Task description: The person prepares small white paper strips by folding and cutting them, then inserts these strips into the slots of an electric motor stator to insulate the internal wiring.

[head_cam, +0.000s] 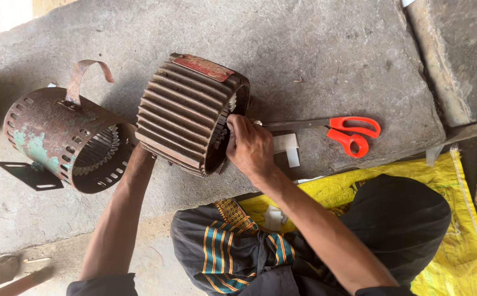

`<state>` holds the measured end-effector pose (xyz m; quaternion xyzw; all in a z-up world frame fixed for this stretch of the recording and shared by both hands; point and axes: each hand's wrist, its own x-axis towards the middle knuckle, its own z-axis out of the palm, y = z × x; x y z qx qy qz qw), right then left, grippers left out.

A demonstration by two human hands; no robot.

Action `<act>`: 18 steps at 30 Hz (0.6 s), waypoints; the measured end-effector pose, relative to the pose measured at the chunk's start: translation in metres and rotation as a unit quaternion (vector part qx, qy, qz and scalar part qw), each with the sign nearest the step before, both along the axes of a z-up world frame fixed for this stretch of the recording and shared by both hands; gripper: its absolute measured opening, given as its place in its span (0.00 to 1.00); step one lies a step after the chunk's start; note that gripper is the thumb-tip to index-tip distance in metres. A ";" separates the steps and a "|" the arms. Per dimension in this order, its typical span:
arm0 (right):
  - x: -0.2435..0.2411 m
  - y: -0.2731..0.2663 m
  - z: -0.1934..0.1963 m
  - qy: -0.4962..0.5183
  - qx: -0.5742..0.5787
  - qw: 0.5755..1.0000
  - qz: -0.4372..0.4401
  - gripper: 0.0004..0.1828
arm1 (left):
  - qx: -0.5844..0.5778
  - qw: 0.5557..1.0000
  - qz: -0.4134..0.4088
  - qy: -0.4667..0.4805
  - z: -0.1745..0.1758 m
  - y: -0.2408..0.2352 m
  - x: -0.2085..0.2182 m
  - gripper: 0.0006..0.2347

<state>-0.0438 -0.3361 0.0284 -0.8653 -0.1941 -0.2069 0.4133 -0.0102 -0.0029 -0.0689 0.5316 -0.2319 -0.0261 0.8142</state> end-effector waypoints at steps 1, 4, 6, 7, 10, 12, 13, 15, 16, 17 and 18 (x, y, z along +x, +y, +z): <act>0.000 -0.001 0.000 -0.012 0.000 1.000 0.007 0.09 | -0.009 1.000 -0.005 0.013 -0.001 -0.001 -0.001 0.16; 0.003 -0.006 0.002 -0.026 0.002 1.000 0.014 0.09 | -0.002 0.999 -0.023 -0.049 -0.006 -0.003 0.008 0.17; 0.000 -0.004 0.004 0.007 0.013 1.000 0.000 0.08 | 0.008 0.996 -0.031 -0.088 -0.008 0.001 0.008 0.18; -0.001 -0.003 0.004 0.012 0.015 1.000 0.013 0.06 | 0.014 0.994 -0.034 -0.106 -0.009 0.005 0.005 0.18; 0.004 -0.006 0.004 0.013 0.025 0.999 0.028 0.05 | -0.008 0.996 -0.050 -0.078 -0.008 0.008 0.011 0.17; 0.003 -0.005 0.002 0.010 0.034 0.999 0.020 0.06 | -0.002 0.997 -0.049 -0.064 -0.006 0.010 0.015 0.18; 0.002 -0.005 0.000 0.007 0.025 1.000 0.018 0.07 | -0.001 0.997 -0.048 -0.059 -0.006 0.012 0.014 0.18; 0.001 -0.002 -0.005 0.004 0.008 1.000 0.010 0.09 | 0.006 0.998 -0.048 -0.048 -0.005 0.016 0.015 0.18; 0.001 -0.002 -0.009 0.013 -0.010 1.000 0.010 0.10 | 0.007 0.998 -0.048 -0.044 -0.007 0.015 0.013 0.18; 0.000 -0.002 -0.012 0.022 -0.028 0.999 0.011 0.11 | 0.008 0.998 -0.047 -0.040 -0.010 0.014 0.011 0.18; 0.001 -0.001 -0.014 0.028 -0.044 0.999 0.011 0.12 | 0.010 0.998 -0.048 -0.040 -0.010 0.016 0.012 0.18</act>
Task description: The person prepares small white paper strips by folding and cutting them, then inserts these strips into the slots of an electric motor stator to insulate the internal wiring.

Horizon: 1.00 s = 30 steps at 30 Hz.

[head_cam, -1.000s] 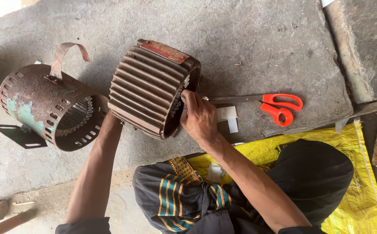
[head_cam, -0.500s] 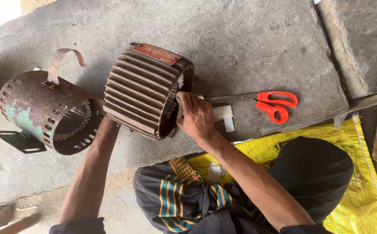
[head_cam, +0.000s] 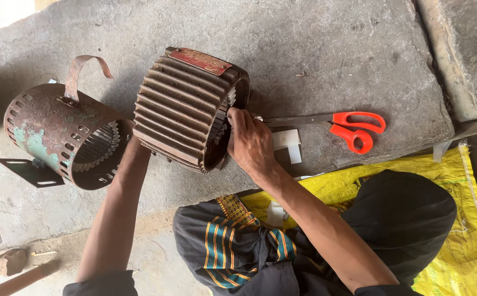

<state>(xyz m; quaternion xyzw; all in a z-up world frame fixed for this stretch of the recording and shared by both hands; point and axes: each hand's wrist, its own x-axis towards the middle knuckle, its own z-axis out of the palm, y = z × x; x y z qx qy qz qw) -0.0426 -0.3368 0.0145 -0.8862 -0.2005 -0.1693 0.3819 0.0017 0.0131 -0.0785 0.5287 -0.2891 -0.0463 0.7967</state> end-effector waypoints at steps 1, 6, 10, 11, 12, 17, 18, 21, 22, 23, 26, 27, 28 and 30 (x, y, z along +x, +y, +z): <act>0.000 0.001 -0.001 -0.001 0.001 1.000 0.002 0.12 | 0.000 1.000 -0.002 -0.001 0.000 0.001 0.000 0.18; -0.001 -0.001 0.000 -0.020 0.017 1.000 -0.004 0.13 | -0.031 0.997 0.012 0.063 -0.004 0.007 -0.007 0.17; -0.002 -0.006 0.011 0.023 0.021 0.999 -0.006 0.07 | -0.023 0.994 0.036 0.096 -0.014 0.007 -0.015 0.17; -0.004 -0.009 0.015 0.026 0.044 0.999 -0.008 0.05 | -0.018 0.995 0.038 0.091 -0.015 0.006 -0.018 0.17; -0.002 -0.010 0.020 0.026 0.069 0.997 -0.011 0.04 | -0.015 0.996 0.037 0.083 -0.016 0.004 -0.016 0.17; -0.001 -0.014 0.040 0.003 0.121 0.993 -0.003 0.03 | 0.005 0.998 0.040 0.058 -0.010 0.004 -0.015 0.18; -0.002 -0.015 0.042 0.003 0.121 0.993 0.001 0.04 | 0.007 0.997 0.042 0.057 -0.009 0.003 -0.016 0.18; -0.001 -0.017 0.045 0.008 0.146 0.989 0.018 0.03 | 0.010 0.998 0.043 0.053 -0.008 -0.003 -0.016 0.18; 0.001 -0.016 0.046 0.008 0.142 0.990 0.011 0.04 | 0.012 0.998 0.044 0.050 -0.006 -0.004 -0.014 0.19; 0.003 -0.014 0.046 0.009 0.138 0.990 0.004 0.04 | 0.015 0.998 0.046 0.046 -0.004 -0.004 -0.013 0.19; 0.005 -0.006 0.043 0.008 0.114 0.993 -0.005 0.05 | 0.023 0.998 0.050 0.037 -0.004 -0.005 -0.014 0.19; 0.006 -0.005 0.042 0.006 0.104 0.995 -0.005 0.05 | 0.029 0.998 0.051 0.033 -0.005 -0.005 -0.015 0.19; 0.006 -0.005 0.042 0.010 0.105 0.994 -0.004 0.06 | 0.032 0.998 0.054 0.030 -0.008 -0.005 -0.014 0.19; 0.007 -0.004 0.042 0.020 0.110 0.994 0.000 0.06 | 0.040 0.997 0.062 0.022 -0.012 -0.002 -0.017 0.20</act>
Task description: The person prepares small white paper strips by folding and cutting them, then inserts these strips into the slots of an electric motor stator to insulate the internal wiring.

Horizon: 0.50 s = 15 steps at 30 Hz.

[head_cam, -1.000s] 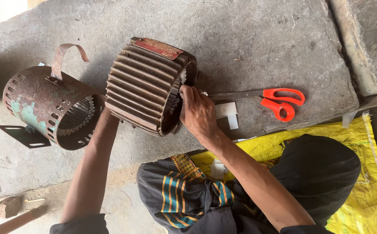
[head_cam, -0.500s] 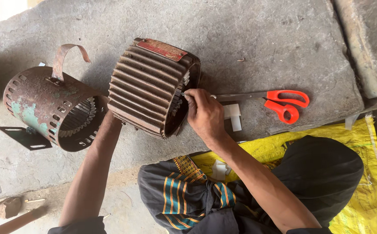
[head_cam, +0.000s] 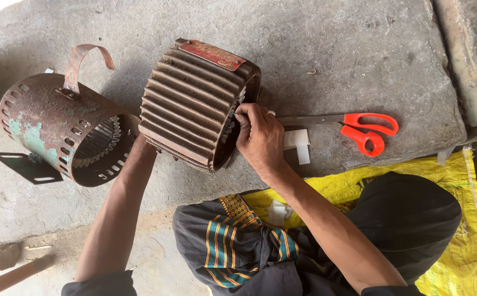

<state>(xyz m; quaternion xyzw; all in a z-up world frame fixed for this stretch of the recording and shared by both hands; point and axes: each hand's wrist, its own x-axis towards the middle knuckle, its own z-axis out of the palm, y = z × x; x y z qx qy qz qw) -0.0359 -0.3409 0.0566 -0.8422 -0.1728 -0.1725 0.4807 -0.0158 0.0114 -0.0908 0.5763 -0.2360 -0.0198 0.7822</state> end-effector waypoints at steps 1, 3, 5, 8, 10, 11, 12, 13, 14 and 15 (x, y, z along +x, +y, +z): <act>-0.001 0.000 0.000 -0.005 -0.006 1.000 -0.001 0.06 | 0.005 1.000 0.006 0.004 -0.002 0.003 -0.001 0.19; -0.002 0.001 0.002 -0.016 -0.016 1.000 -0.005 0.06 | -0.055 0.996 0.006 0.075 -0.006 0.008 -0.001 0.18; -0.005 0.002 0.003 -0.015 -0.028 0.999 -0.011 0.06 | -0.063 0.995 0.003 0.078 -0.010 0.009 0.000 0.17; -0.006 0.004 0.003 0.005 -0.038 0.999 -0.024 0.06 | -0.059 0.996 -0.003 0.060 -0.012 0.007 0.005 0.17; -0.008 0.006 -0.001 0.009 -0.041 0.999 -0.023 0.07 | -0.057 0.997 -0.004 0.050 -0.011 0.007 0.004 0.16; -0.009 0.007 -0.003 0.002 -0.043 0.999 -0.018 0.07 | -0.055 0.997 -0.004 0.046 -0.010 0.006 0.005 0.16; -0.007 0.007 -0.005 -0.007 -0.045 0.999 -0.013 0.07 | -0.055 0.998 -0.004 0.042 -0.010 0.005 0.006 0.16; -0.006 0.007 -0.007 -0.016 -0.045 0.999 -0.008 0.08 | -0.057 0.998 -0.005 0.039 -0.010 0.005 0.007 0.16; -0.004 0.007 -0.009 -0.025 -0.046 0.999 -0.004 0.09 | -0.059 0.997 -0.004 0.040 -0.011 0.004 0.007 0.15; -0.003 0.007 -0.012 -0.033 -0.046 0.998 0.000 0.10 | -0.061 0.997 -0.003 0.041 -0.013 0.005 0.007 0.15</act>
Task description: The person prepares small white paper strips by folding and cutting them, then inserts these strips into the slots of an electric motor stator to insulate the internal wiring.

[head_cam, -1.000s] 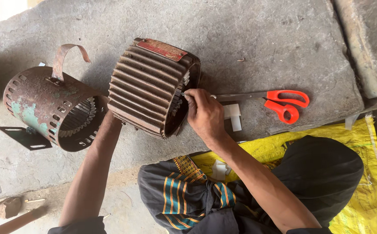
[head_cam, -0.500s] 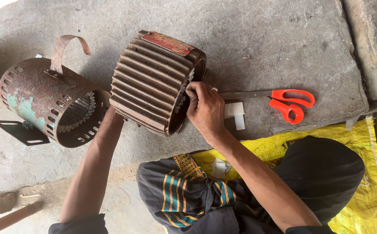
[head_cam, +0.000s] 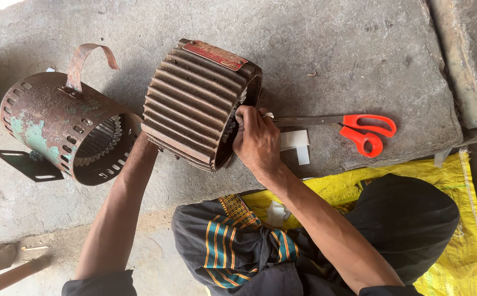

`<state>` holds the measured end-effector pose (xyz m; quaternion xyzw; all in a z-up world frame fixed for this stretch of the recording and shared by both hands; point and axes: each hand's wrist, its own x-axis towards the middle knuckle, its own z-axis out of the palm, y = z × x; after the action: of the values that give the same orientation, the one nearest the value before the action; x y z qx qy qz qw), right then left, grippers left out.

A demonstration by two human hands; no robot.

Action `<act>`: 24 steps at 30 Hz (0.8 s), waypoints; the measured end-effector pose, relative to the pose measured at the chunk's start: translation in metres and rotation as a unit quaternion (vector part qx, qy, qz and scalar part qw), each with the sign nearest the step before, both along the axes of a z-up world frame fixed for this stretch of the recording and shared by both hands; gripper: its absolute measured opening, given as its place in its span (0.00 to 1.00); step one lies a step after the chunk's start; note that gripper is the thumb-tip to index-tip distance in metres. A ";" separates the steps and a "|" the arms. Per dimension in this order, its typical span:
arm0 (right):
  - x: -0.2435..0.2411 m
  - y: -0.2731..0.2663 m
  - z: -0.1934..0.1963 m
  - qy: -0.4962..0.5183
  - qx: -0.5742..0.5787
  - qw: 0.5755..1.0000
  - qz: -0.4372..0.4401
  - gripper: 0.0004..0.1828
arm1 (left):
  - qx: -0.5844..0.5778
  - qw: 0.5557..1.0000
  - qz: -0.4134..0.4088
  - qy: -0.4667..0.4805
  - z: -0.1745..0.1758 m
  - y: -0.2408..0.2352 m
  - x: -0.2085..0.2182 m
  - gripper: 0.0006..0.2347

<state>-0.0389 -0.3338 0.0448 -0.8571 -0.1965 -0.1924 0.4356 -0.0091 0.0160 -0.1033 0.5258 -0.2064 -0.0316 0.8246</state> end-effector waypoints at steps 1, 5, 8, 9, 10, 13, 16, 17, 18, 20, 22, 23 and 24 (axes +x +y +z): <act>0.000 0.000 -0.002 0.006 -0.005 1.000 -0.002 0.10 | -0.002 1.000 0.002 0.003 -0.002 0.002 -0.003 0.15; -0.002 0.002 -0.003 0.047 0.015 0.998 -0.024 0.09 | -0.005 1.000 0.006 0.022 -0.002 0.009 -0.010 0.14; -0.004 -0.002 0.007 0.066 0.039 0.997 -0.031 0.06 | 0.008 1.000 0.005 -0.018 0.008 0.007 -0.004 0.14; -0.007 -0.006 0.010 0.071 0.043 0.996 -0.032 0.06 | 0.006 0.999 -0.008 -0.042 0.011 0.003 -0.006 0.15; -0.009 -0.006 0.013 0.068 0.057 0.995 -0.034 0.05 | 0.004 0.998 -0.020 -0.065 0.014 -0.001 -0.007 0.16; -0.017 -0.007 0.020 0.066 0.097 0.993 -0.032 0.04 | -0.061 0.998 -0.025 -0.001 0.028 -0.013 -0.008 0.16; -0.028 -0.011 0.020 0.083 0.123 0.989 -0.018 0.10 | -0.016 1.000 -0.012 -0.016 0.038 -0.021 -0.007 0.16; -0.030 -0.013 0.018 0.086 0.127 0.988 -0.011 0.13 | -0.015 1.000 -0.011 -0.015 0.040 -0.023 -0.007 0.16; -0.032 -0.014 0.015 0.089 0.132 0.987 -0.004 0.16 | -0.014 1.000 -0.010 -0.011 0.042 -0.025 -0.007 0.16; -0.034 -0.012 0.011 0.106 0.138 0.985 0.010 0.22 | -0.018 1.000 -0.009 -0.009 0.044 -0.028 -0.004 0.16; -0.039 -0.010 0.008 0.121 0.147 0.981 0.020 0.29 | -0.022 1.000 -0.009 -0.001 0.045 -0.031 -0.003 0.16; -0.041 -0.007 0.007 0.126 0.154 0.980 0.023 0.33 | -0.022 1.000 -0.007 -0.001 0.046 -0.031 -0.003 0.16; -0.042 -0.007 0.006 0.131 0.160 0.978 0.027 0.37 | -0.022 1.000 -0.006 -0.006 0.046 -0.032 -0.002 0.16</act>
<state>-0.0809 -0.3410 0.0507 -0.7885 -0.1271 -0.0958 0.5941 -0.0109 -0.0160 -0.0569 0.5068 -0.2155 -0.0292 0.8342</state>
